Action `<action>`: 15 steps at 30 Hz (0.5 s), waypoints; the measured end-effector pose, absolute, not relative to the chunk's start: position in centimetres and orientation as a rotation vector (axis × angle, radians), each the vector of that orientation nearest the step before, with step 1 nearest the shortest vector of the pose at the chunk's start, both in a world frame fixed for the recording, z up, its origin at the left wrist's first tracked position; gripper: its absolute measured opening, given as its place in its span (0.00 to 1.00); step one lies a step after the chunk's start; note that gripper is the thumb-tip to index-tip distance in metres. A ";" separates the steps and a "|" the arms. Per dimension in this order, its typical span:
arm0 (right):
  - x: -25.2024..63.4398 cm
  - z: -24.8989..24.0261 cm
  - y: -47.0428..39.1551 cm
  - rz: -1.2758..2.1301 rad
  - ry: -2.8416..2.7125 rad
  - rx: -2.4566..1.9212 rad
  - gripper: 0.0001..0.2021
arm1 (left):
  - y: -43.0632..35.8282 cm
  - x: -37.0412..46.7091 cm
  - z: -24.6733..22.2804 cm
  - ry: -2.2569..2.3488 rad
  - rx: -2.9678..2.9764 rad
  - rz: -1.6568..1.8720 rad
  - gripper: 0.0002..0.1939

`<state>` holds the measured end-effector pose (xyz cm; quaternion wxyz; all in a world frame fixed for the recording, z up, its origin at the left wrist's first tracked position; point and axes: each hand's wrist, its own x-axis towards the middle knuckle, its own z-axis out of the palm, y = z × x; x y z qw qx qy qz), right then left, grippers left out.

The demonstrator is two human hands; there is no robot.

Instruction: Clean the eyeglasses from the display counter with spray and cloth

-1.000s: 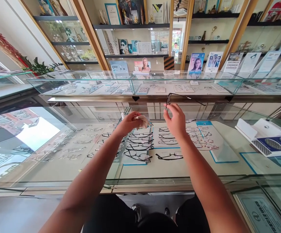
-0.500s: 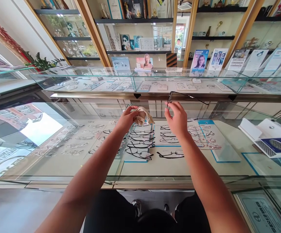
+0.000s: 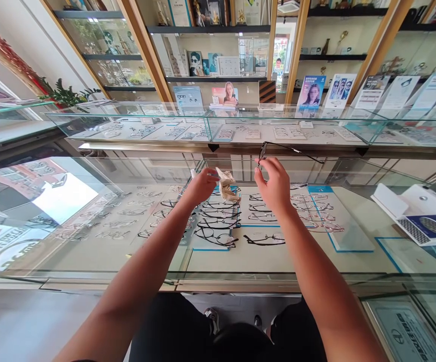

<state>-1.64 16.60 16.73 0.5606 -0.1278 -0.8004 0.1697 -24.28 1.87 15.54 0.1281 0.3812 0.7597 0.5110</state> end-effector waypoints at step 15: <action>-1.8 16.3 16.7 0.420 -1.881 -0.310 0.11 | 0.7 -27.4 15.4 2.903 0.905 1.120 0.41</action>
